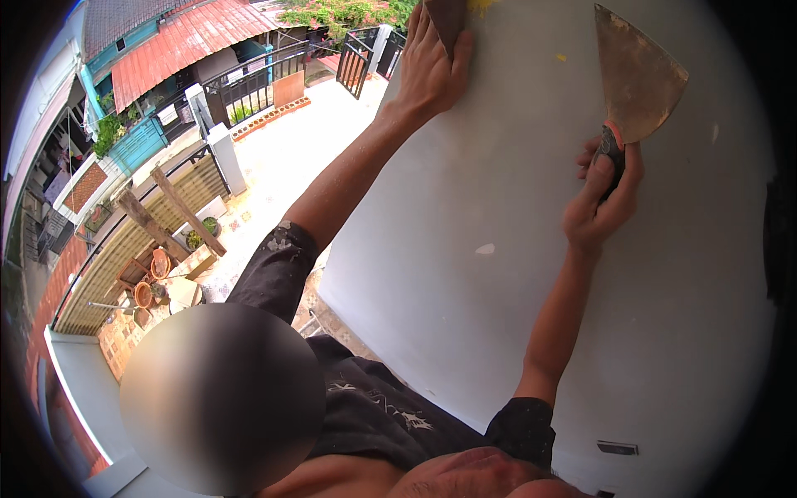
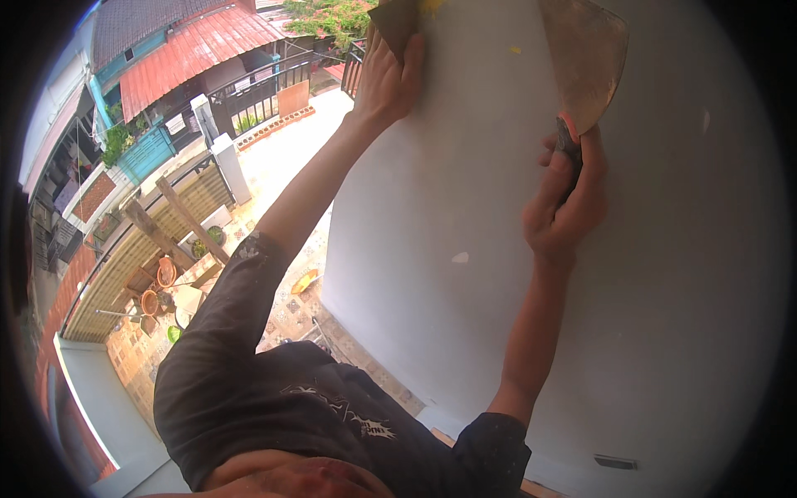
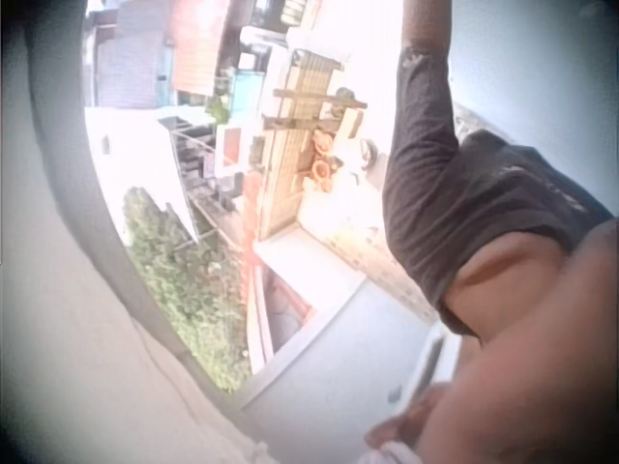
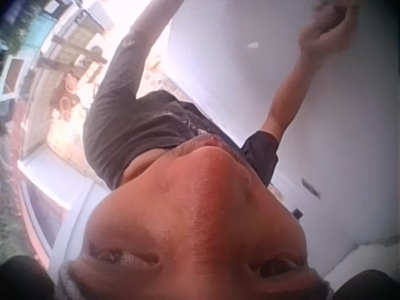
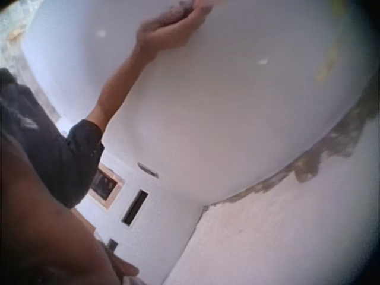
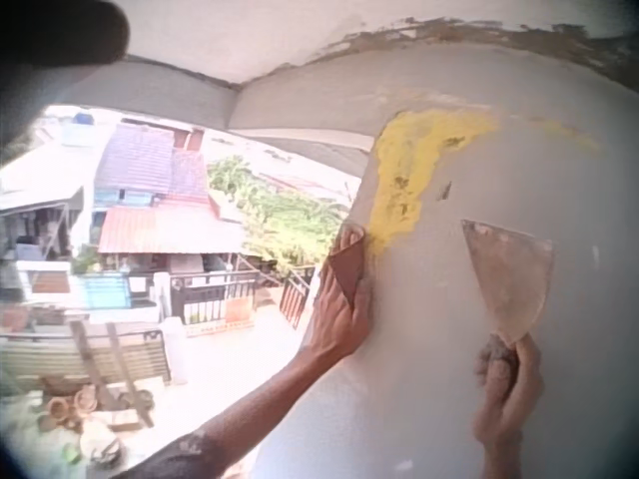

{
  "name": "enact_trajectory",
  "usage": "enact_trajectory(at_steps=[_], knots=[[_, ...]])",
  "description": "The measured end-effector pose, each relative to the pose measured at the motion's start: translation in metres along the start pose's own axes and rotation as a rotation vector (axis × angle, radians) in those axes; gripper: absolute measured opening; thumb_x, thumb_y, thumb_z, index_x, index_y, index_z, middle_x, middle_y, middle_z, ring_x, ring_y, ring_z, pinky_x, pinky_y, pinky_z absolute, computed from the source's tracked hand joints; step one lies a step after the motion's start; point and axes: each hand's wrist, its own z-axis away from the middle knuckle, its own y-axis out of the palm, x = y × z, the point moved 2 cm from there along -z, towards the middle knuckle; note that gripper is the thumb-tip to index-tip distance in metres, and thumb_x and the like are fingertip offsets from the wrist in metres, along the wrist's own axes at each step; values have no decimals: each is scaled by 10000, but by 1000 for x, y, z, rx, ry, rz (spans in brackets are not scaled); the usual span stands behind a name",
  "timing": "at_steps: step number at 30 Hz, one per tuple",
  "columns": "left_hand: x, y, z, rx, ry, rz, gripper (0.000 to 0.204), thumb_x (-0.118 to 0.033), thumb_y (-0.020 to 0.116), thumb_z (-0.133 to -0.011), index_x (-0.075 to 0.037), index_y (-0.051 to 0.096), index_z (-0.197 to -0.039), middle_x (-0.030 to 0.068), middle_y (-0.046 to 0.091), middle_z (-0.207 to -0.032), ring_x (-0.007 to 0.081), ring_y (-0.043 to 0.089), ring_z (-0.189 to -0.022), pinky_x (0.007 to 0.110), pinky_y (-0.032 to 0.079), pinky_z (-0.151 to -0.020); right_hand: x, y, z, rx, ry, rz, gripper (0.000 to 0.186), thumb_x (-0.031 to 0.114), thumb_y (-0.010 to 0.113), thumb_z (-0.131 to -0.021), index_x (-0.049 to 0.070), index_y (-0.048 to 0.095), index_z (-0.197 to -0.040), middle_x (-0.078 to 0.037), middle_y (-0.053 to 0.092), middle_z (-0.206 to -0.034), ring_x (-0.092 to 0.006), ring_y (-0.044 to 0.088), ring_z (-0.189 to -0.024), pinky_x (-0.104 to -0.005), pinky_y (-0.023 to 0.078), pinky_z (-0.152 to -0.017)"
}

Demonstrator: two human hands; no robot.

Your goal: The person smooths a white wall using a sanding block and a putty knife. They alternate between sanding and scraping motions across the wall surface, working on different sections to even out the finish.

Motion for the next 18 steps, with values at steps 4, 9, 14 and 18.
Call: enact_trajectory(at_steps=[4, 9, 14, 18], knots=[[5, 7, -22, -82, -15, -25, 420, -315, 348, -1059, -3, 559, -1244, 254, 540, -1275, 444, 417, -1259, 506, 343, -1063, 2, -1, -6, -2, 61, -32, 381, 204, 430, -1080, -36, 506, -1364, -110, 654, -910, -119, 582, -664, -237, 452, -556], [-13, 6, 51, -13, -44, -58, 615, -223, 444, -998, 8, 290, -1547, 223, 269, -1620, 419, 197, -1510, 499, 164, -1231, 2, -2, -8, -23, 54, -13, 384, 201, 428, -1080, -49, 503, -1361, -122, 658, -936, -132, 601, -678, -239, 461, -559], [-11, 3, -48, -141, 76, -39, 594, -321, 347, -1065, 50, 304, -1527, 257, 273, -1603, 429, 240, -1481, 480, 194, -1228, -4, -1, -4, 38, 23, 41, 391, 194, 431, -1079, -66, 486, -1365, -144, 664, -956, -143, 619, -682, -242, 465, -553], [-10, 11, 33, -2, -29, -111, 622, -287, 445, -1001, 3, 304, -1533, 246, 281, -1596, 433, 241, -1485, 517, 183, -1221, -5, 1, -3, -4, -44, -15, 379, 175, 428, -1075, -67, 472, -1363, -153, 668, -930, -148, 617, -671, -243, 462, -544]])
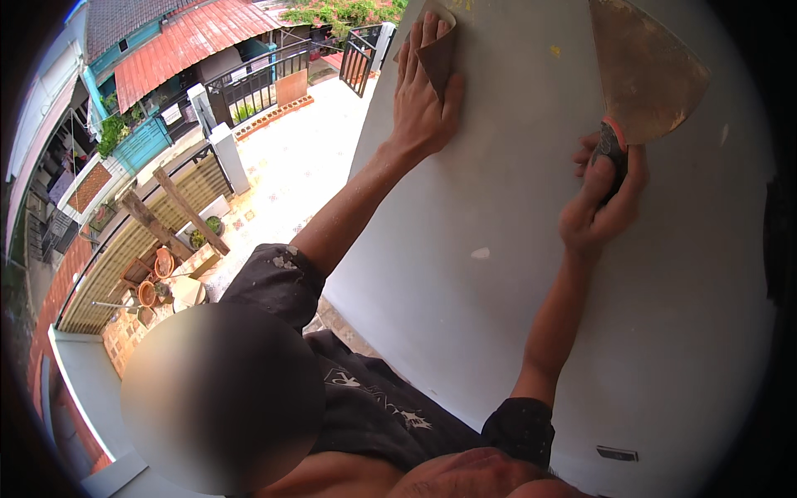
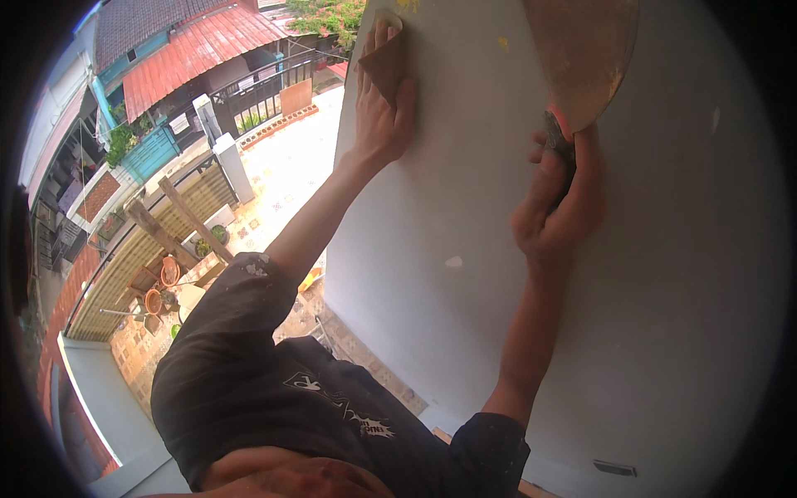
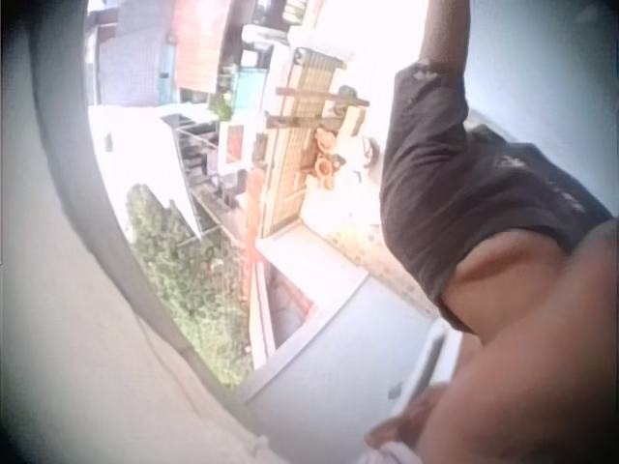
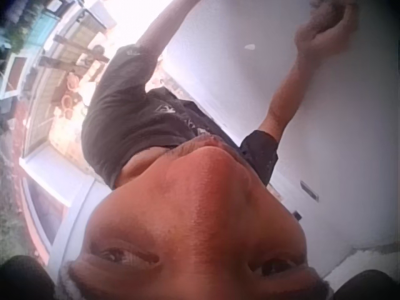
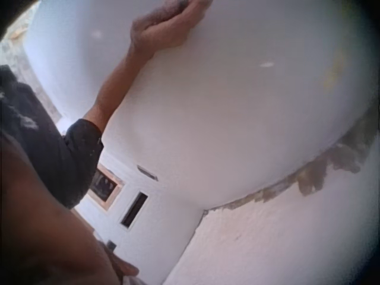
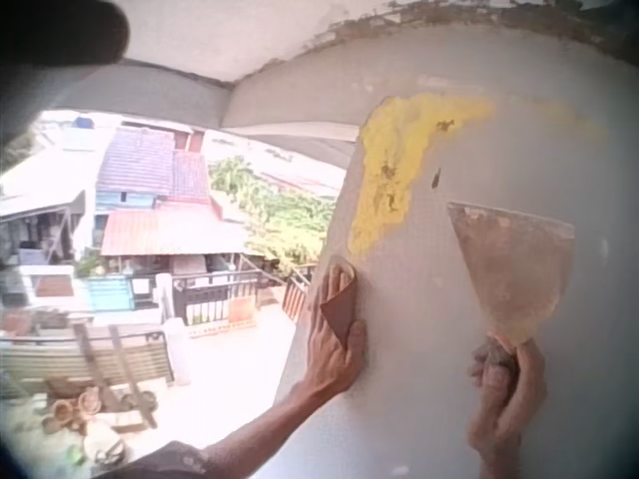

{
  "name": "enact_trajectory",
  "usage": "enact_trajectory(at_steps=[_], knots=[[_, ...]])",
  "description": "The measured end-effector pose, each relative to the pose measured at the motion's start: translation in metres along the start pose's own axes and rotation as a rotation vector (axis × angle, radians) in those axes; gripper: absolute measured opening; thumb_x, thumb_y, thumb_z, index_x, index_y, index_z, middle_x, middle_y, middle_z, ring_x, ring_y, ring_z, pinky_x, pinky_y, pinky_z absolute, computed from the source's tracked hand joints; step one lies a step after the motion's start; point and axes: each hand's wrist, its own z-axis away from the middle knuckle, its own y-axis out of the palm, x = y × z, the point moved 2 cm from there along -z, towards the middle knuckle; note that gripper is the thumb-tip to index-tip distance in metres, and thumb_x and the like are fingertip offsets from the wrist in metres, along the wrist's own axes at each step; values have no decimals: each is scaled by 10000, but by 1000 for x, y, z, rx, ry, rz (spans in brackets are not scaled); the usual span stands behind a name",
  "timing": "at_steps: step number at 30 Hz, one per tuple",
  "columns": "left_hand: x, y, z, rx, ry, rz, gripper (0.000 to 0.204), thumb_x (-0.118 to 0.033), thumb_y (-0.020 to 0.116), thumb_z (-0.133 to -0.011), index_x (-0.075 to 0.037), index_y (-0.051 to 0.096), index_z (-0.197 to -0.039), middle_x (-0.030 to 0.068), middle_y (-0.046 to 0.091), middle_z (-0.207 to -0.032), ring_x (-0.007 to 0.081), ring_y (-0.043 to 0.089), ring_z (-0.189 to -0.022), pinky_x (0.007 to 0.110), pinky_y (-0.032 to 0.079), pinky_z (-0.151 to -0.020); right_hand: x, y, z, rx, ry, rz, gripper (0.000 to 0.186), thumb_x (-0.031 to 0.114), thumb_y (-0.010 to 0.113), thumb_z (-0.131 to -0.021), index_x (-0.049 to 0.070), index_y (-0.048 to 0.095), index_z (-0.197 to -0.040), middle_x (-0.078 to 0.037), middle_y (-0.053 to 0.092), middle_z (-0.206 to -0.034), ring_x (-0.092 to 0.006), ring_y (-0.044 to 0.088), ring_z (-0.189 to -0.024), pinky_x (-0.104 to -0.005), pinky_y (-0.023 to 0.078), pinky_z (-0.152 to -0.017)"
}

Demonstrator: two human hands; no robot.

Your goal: The person smooths a white wall using a sanding block and a putty knife. They alternate between sanding and scraping motions across the wall surface, working on different sections to even out the finish.

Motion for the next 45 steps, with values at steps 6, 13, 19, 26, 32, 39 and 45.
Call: enact_trajectory(at_steps=[6, 13, 19, 26, 32, 39, 45], knots=[[-9, -6, -49, 44, -32, 94, 595, -348, 308, -1059, -13, 291, -1551, 227, 257, -1618, 424, 192, -1508, 512, 185, -1220, 1, 1, -4, -27, -20, -4, 373, 164, 428, -1072, -77, 461, -1355, -158, 668, -910, -149, 604, -660, -253, 456, -533], [-18, 11, 27, 51, 58, 44, 662, -230, 452, -984, -88, 241, -1595, 183, 197, -1658, 405, 173, -1528, 533, 211, -1218, -1, 1, -5, -11, -37, 11, 368, 148, 428, -1068, -79, 469, -1355, -156, 674, -917, -139, 604, -656, -247, 452, -533], [-20, -11, -71, -101, 73, 123, 583, -283, 360, -1054, 38, 297, -1537, 248, 265, -1612, 420, 210, -1499, 473, 173, -1239, 0, 1, -2, -30, -21, 7, 359, 122, 449, -1055, -70, 494, -1355, -163, 691, -1005, -154, 647, -692, -255, 501, -567], [-25, -2, 12, 97, 154, 70, 595, -268, 400, -1019, -45, 298, -1561, 208, 229, -1640, 408, 180, -1523, 535, 183, -1221, 0, 0, -3, -10, -54, 31, 371, 161, 442, -1070, -71, 488, -1356, -151, 694, -944, -130, 609, -646, -233, 456, -538], [-21, -3, -52, -14, 166, 49, 602, -273, 395, -1025, -36, 285, -1567, 208, 240, -1635, 399, 189, -1519, 496, 178, -1233, 1, 0, -4, 0, -35, 30, 365, 163, 443, -1070, -60, 497, -1354, -148, 693, -923, -126, 613, -647, -230, 454, -538], [-18, -10, -54, 11, 259, 112, 591, -300, 359, -1056, -3, 284, -1561, 224, 247, -1630, 398, 180, -1519, 452, 156, -1250, 0, 2, -4, 4, -50, 15, 367, 180, 450, -1073, -58, 502, -1348, -140, 696, -914, -125, 613, -632, -228, 451, -535], [-18, -2, -71, -31, 227, 116, 610, -284, 380, -1042, -15, 256, -1575, 208, 216, -1649, 380, 160, -1535, 481, 121, -1248, -1, 4, -5, -32, -30, -7, 372, 198, 446, -1079, -61, 501, -1341, -142, 697, -913, -126, 616, -627, -228, 448, -527]])
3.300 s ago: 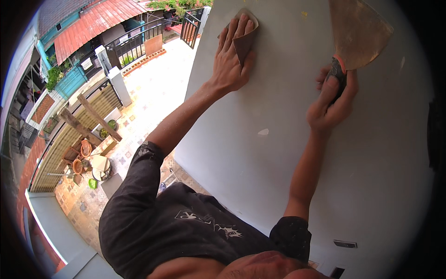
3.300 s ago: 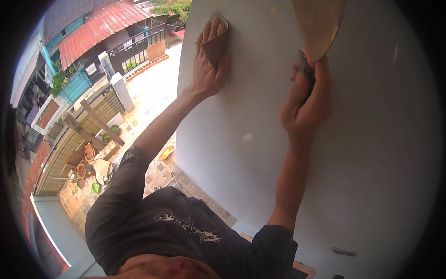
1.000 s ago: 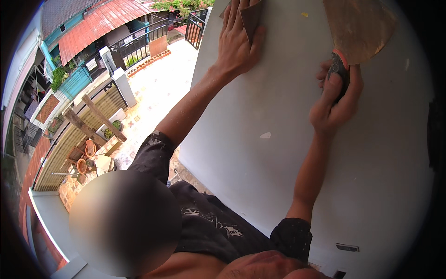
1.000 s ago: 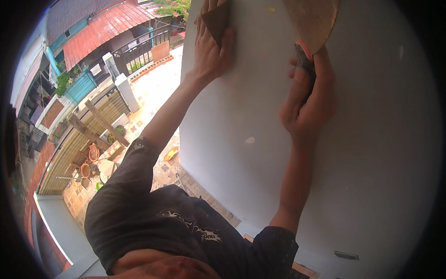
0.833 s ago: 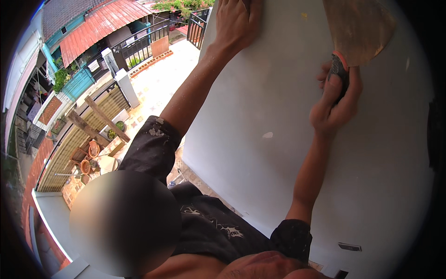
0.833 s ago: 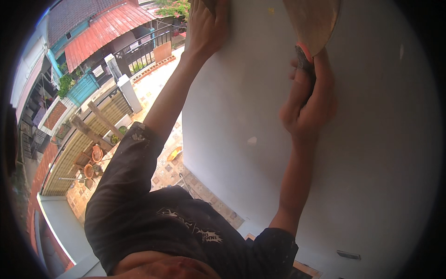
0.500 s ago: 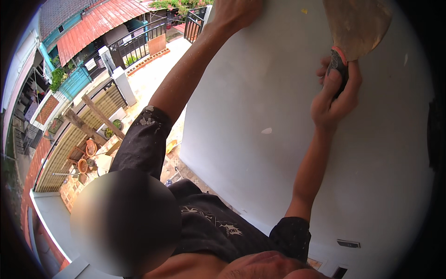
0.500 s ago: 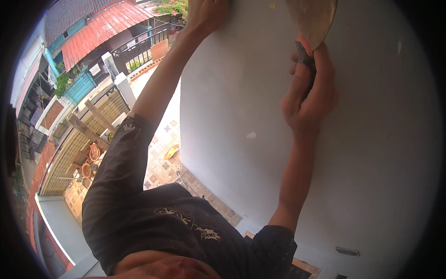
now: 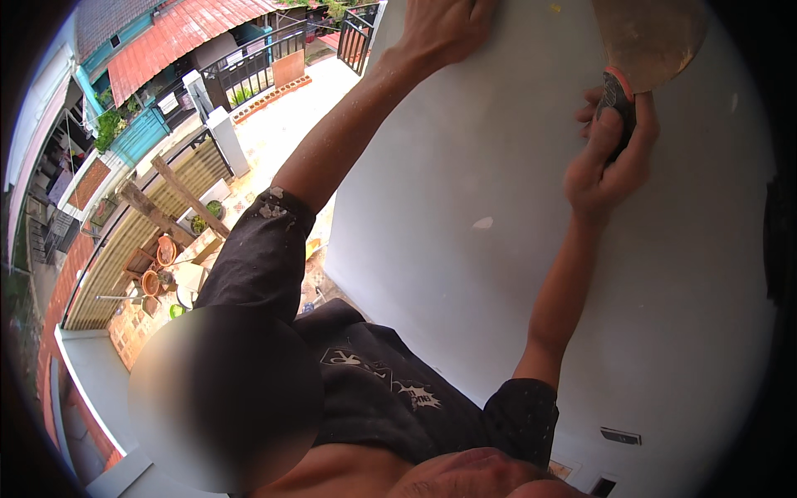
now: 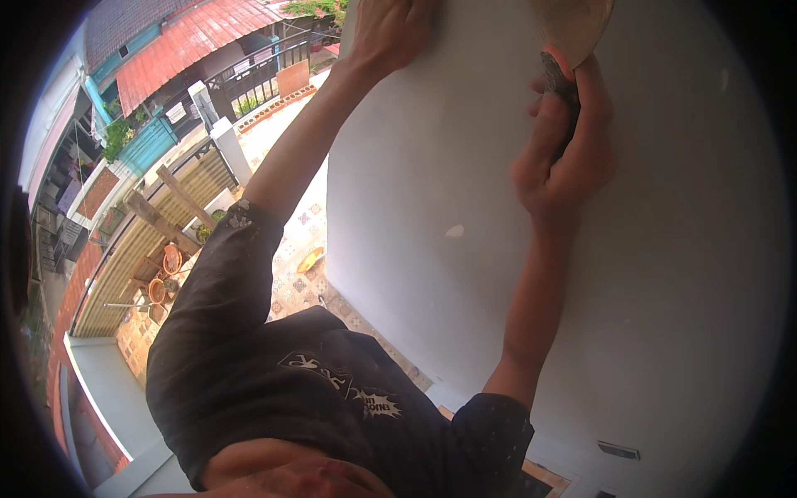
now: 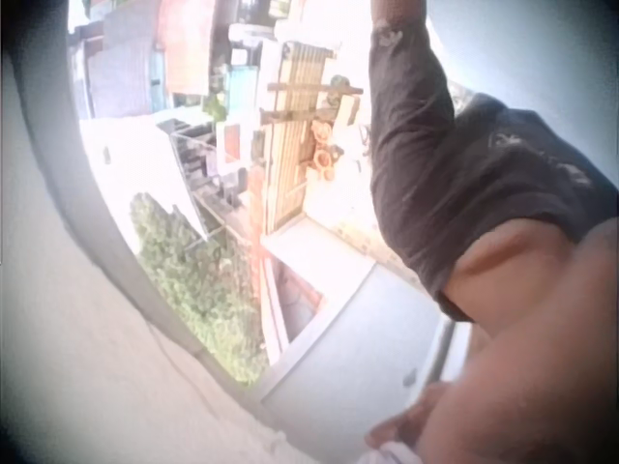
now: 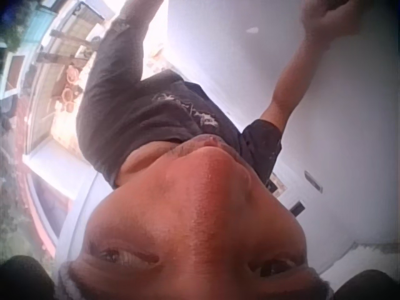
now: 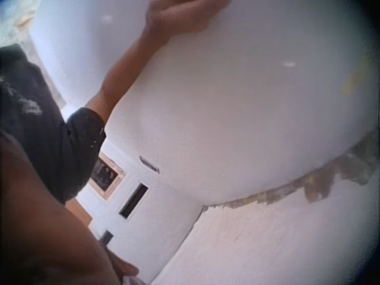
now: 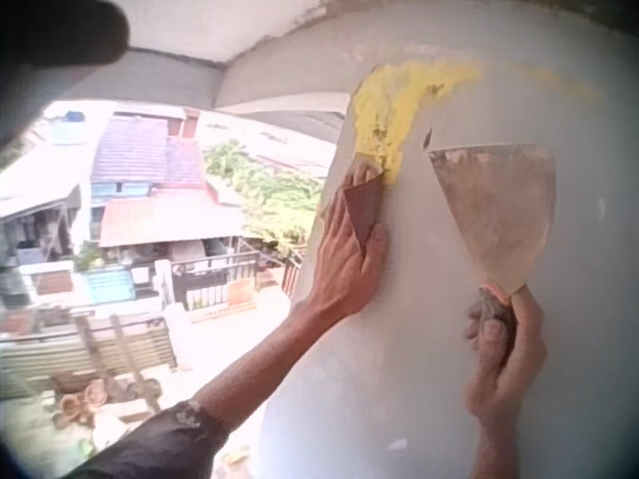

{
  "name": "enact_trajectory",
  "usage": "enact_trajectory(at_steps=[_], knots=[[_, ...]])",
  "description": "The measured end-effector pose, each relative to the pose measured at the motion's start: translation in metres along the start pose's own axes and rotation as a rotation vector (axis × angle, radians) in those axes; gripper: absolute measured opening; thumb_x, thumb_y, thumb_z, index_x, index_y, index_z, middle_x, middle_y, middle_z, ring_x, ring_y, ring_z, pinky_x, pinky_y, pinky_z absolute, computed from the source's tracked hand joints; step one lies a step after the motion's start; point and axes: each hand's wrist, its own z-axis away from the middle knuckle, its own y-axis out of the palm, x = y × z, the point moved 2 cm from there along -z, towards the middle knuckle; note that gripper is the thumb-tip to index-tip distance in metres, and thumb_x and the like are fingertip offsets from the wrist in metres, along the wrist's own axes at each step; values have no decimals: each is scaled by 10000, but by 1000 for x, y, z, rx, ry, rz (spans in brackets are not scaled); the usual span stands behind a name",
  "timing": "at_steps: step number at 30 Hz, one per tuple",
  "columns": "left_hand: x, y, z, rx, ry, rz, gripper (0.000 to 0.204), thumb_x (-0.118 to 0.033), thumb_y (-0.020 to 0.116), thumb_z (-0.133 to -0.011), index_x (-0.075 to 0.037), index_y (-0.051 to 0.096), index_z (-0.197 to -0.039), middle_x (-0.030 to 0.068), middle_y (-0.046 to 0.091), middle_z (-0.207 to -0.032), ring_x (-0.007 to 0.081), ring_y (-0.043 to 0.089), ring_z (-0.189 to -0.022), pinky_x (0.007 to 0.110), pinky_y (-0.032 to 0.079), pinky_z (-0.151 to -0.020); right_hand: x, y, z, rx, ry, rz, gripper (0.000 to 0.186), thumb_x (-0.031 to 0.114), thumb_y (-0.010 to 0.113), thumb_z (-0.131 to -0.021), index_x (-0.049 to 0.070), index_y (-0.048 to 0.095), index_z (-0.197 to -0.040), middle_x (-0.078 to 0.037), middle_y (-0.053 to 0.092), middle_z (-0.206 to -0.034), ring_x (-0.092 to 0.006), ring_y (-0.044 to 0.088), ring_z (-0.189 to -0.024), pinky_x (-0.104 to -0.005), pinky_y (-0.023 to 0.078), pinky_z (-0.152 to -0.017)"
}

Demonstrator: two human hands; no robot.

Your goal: The person smooths a white wall using a sanding block and a putty knife. They alternate between sanding and scraping motions across the wall surface, working on different sections to even out the finish.

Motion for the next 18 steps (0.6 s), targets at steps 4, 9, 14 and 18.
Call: enact_trajectory(at_steps=[4, 9, 14, 18], knots=[[1, 2, -12, 23, 30, -88, 592, -293, 364, -1047, 7, 289, -1551, 231, 255, -1625, 397, 197, -1516, 478, 143, -1246, 1, 0, -2, -17, -30, 2, 376, 198, 439, -1080, -66, 493, -1341, -144, 693, -908, -124, 612, -627, -228, 440, -517], [-1, 3, -58, -136, 6, -96, 567, -294, 358, -1054, 48, 354, -1506, 262, 325, -1578, 419, 249, -1480, 481, 177, -1233, 1, -2, 0, -14, 5, -9, 379, 193, 432, -1077, -69, 478, -1347, -147, 683, -909, -134, 601, -633, -238, 434, -511], [-33, 10, 65, 34, 25, -35, 603, -247, 528, -955, -67, 391, -1514, 200, 364, -1561, 441, 297, -1450, 546, 271, -1160, 3, 0, 0, -62, 22, -71, 370, 186, 432, -1074, -71, 469, -1338, -156, 674, -906, -146, 593, -638, -248, 433, -519], [-17, 4, 20, 22, -78, -28, 587, -263, 444, -1005, -14, 345, -1527, 231, 333, -1576, 440, 265, -1466, 513, 215, -1199, 6, 1, -1, -68, 13, -41, 368, 186, 429, -1075, -80, 459, -1328, -162, 672, -907, -150, 586, -632, -253, 434, -522]])
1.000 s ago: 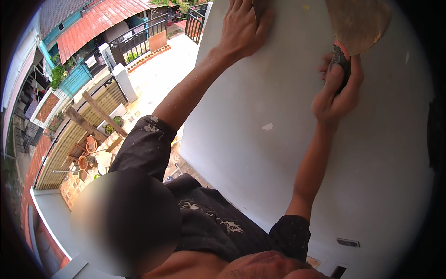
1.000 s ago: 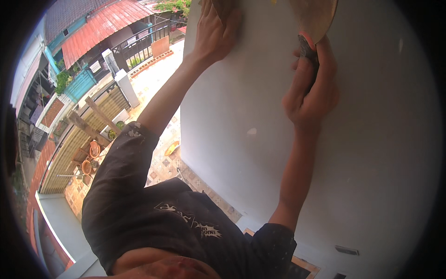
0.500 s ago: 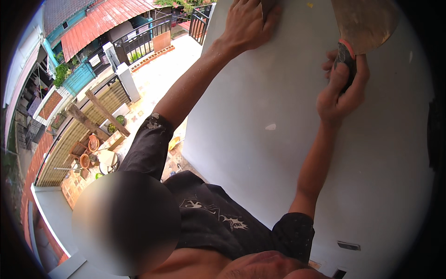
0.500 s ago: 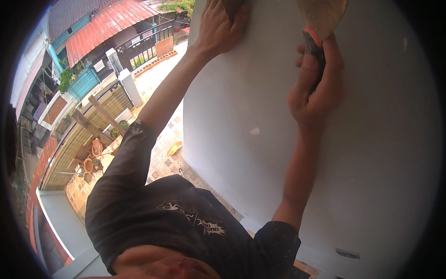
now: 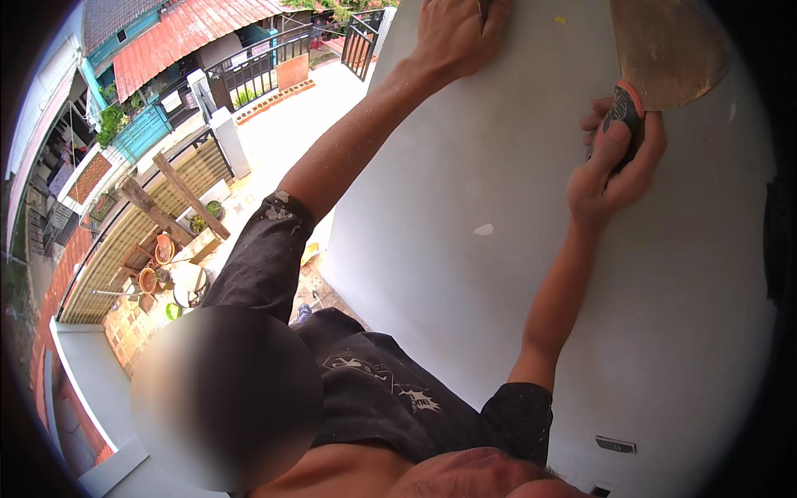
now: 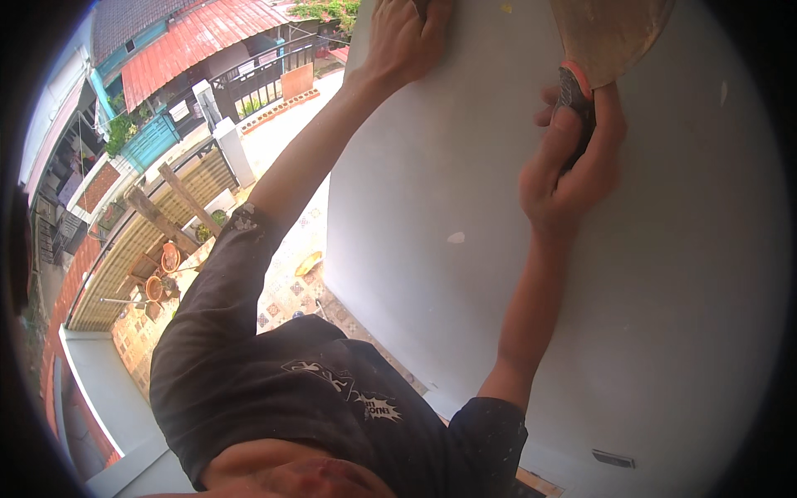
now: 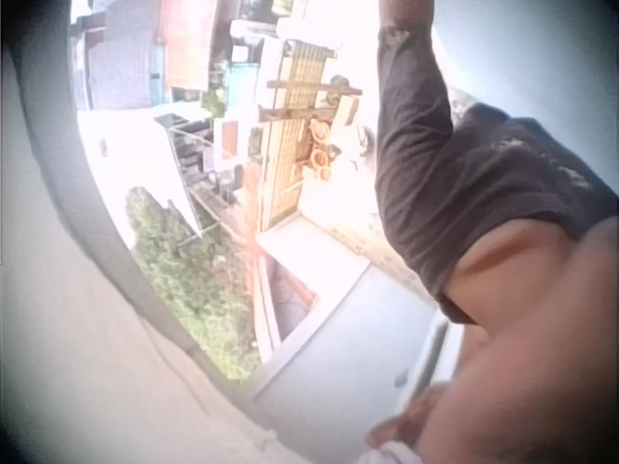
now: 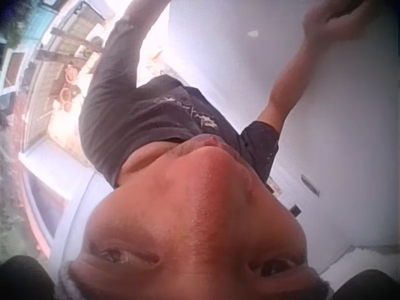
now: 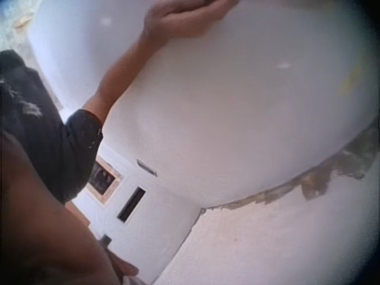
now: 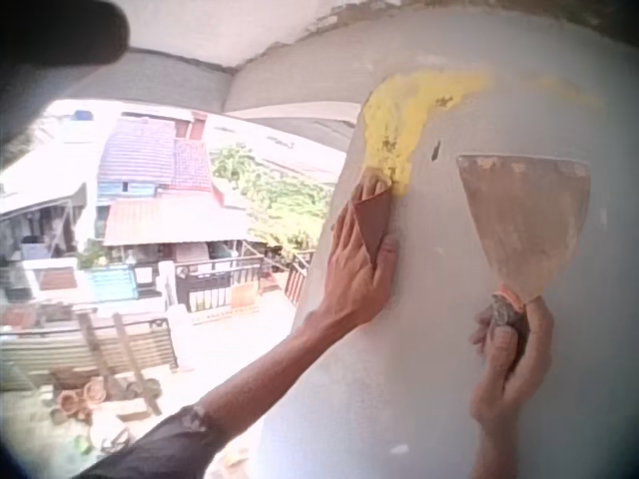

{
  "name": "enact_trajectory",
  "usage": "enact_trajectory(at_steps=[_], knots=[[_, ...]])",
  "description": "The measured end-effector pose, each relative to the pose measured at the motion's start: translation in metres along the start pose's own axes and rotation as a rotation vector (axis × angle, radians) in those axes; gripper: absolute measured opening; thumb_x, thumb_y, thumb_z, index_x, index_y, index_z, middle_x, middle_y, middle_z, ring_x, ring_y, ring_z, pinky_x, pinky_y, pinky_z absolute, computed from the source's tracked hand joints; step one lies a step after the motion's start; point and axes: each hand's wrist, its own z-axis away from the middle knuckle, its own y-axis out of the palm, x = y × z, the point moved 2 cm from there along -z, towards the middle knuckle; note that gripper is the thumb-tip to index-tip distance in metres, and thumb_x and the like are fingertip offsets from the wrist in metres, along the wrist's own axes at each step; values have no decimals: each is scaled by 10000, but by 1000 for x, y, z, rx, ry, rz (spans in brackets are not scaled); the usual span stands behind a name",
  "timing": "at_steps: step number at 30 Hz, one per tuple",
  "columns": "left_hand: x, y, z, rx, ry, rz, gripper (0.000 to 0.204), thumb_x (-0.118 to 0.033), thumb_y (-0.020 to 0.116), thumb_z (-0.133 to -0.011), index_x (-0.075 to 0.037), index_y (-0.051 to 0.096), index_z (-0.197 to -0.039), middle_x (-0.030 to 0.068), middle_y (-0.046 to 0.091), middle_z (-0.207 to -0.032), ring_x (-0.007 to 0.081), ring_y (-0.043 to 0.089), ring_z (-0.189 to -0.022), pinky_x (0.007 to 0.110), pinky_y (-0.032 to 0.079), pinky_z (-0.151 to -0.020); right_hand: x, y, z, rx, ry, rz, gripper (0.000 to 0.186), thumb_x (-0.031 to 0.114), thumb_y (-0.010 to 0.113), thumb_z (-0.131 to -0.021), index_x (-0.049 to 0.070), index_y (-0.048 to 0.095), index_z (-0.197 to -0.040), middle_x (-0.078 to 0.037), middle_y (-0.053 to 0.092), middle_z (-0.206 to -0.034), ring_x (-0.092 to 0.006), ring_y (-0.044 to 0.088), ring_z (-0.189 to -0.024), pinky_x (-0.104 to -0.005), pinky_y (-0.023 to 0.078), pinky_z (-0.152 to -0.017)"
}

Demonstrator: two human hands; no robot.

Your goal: The person smooths a white wall using a sanding block and a putty knife. They alternate between sanding and scraping motions across the wall surface, working on different sections to even out the finish.

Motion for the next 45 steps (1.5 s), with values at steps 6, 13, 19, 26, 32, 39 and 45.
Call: enact_trajectory(at_steps=[6, 13, 19, 26, 32, 39, 45], knots=[[-41, 13, 106, 259, -49, 2, 732, -250, 527, -941, -43, 235, -1579, 153, 179, -1668, 400, 132, -1537, 551, 145, -1231, -2, -5, 2, 5, 65, -9, 351, 162, 429, -1067, -67, 478, -1329, -159, 676, -911, -147, 602, -652, -249, 448, -532], [-21, -6, 25, -53, -81, 90, 586, -282, 372, -1050, 16, 290, -1548, 240, 287, -1605, 434, 265, -1467, 474, 177, -1233, -1, -20, -3, 204, 99, -53, 349, 163, 457, -1060, -35, 509, -1342, -124, 699, -934, -118, 614, -680, -242, 466, -559], [-56, 15, 148, 387, -45, 84, 666, -228, 464, -975, -89, 248, -1589, 143, 186, -1669, 375, 139, -1541, 570, 176, -1211, 7, -58, -60, 211, -95, 114, 306, 145, 500, -1057, 70, 585, -1342, -54, 736, -1002, -104, 638, -678, -241, 493, -577], [-52, 17, 90, -14, -37, 154, 646, -58, 535, -918, -103, 377, -1542, 149, 301, -1634, 398, 236, -1512, 538, 233, -1215, -20, -84, -107, 205, -116, 182, 320, 187, 461, -1081, 31, 633, -1301, -69, 733, -1046, -92, 637, -775, -236, 492, -643], [-64, 22, 120, 124, 77, 184, 639, 69, 514, -897, -118, 463, -1506, 151, 256, -1652, 422, 145, -1532, 557, 199, -1222, -35, -80, -105, 147, -46, 131, 331, 211, 443, -1080, 33, 646, -1272, -61, 736, -1052, -106, 639, -793, -249, 492, -667], [-62, 26, 92, 35, 0, 165, 739, 68, 622, -821, -173, 481, -1505, 134, 290, -1644, 413, 148, -1536, 624, 162, -1221, -32, -81, -107, 174, -33, 171, 331, 212, 438, -1076, 14, 674, -1199, -57, 741, -1042, -107, 638, -794, -251, 492, -686], [-66, 31, 84, -116, -111, 185, 612, -74, 643, -925, -92, 454, -1507, 154, 338, -1619, 425, 195, -1522, 595, 171, -1221, -33, -80, -104, 190, -74, 140, 333, 213, 446, -1077, 3, 699, -1129, -56, 746, -1037, -113, 648, -808, -252, 495, -685]])
